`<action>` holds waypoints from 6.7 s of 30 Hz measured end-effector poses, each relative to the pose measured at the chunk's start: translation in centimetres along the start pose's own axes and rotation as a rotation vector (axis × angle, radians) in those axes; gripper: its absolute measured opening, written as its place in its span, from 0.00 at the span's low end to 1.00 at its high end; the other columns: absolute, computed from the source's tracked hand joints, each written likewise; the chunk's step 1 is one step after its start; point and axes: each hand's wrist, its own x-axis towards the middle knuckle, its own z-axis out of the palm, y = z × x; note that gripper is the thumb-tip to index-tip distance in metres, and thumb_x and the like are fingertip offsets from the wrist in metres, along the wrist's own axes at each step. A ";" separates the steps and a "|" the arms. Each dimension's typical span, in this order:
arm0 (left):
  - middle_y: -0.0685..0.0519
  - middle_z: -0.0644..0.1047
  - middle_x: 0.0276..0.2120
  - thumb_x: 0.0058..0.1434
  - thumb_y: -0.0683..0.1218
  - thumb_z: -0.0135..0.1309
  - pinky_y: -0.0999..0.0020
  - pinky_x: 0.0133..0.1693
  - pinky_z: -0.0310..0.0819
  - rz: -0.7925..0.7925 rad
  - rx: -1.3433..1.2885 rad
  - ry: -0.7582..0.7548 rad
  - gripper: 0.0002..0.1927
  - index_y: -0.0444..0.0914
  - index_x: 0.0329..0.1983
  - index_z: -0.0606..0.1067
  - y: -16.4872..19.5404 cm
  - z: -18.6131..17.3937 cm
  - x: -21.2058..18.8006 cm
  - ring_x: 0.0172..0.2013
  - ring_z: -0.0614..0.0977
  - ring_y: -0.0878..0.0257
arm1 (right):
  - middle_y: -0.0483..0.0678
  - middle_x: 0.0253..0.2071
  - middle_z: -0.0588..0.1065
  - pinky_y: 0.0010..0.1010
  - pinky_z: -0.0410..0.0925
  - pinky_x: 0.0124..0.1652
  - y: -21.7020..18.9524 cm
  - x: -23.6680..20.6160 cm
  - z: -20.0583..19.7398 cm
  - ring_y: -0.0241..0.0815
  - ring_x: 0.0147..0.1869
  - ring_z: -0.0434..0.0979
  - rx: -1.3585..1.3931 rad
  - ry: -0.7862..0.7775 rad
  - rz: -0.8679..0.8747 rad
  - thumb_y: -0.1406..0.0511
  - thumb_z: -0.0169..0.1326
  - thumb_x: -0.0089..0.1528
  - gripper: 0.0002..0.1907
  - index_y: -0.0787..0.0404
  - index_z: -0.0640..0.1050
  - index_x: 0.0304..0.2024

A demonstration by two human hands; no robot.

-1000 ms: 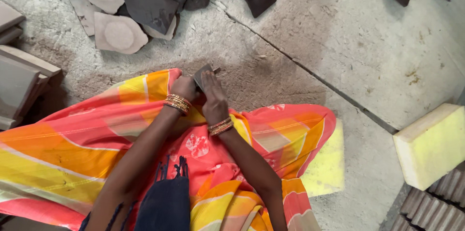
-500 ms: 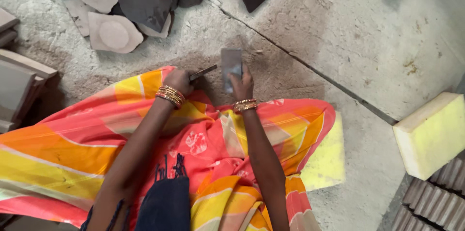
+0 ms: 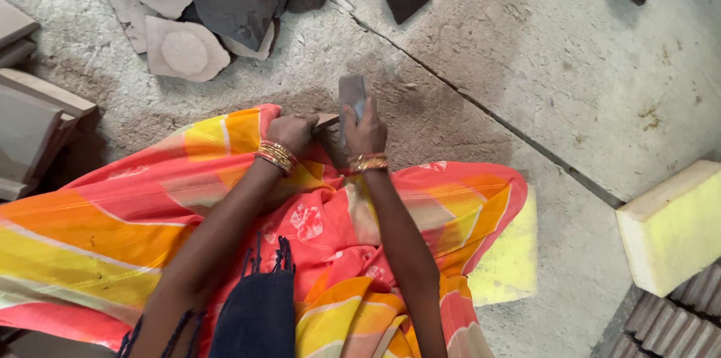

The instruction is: The person sits on the floor and smooths the edges of clay tiles one at a time, rubbing each tile with a small abrasive stone and setting finished tiles onto a pile beside them.

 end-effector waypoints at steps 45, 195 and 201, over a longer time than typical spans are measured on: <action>0.44 0.81 0.29 0.59 0.49 0.55 0.47 0.37 0.78 -0.120 -0.115 -0.007 0.07 0.48 0.37 0.82 -0.4 -0.8 1.8 0.33 0.83 0.43 | 0.65 0.35 0.80 0.50 0.76 0.37 -0.2 -4.7 -4.1 0.65 0.38 0.83 0.065 -0.180 0.149 0.46 0.55 0.62 0.32 0.65 0.71 0.53; 0.41 0.82 0.33 0.55 0.49 0.63 0.50 0.40 0.79 -0.167 -0.209 -0.053 0.13 0.41 0.42 0.81 -0.9 -1.7 1.8 0.34 0.84 0.43 | 0.55 0.72 0.66 0.46 0.57 0.74 -7.6 -5.8 0.4 0.53 0.76 0.66 0.164 -0.060 -0.361 0.85 0.38 0.50 0.47 0.57 0.66 0.72; 0.39 0.82 0.34 0.47 0.41 0.57 0.53 0.37 0.80 -0.093 -0.370 0.062 0.25 0.43 0.51 0.83 -0.2 -3.2 1.7 0.33 0.84 0.45 | 0.56 0.68 0.71 0.39 0.66 0.68 -4.1 -1.1 -0.1 0.54 0.72 0.69 0.290 -0.203 -0.186 0.82 0.42 0.57 0.36 0.57 0.72 0.67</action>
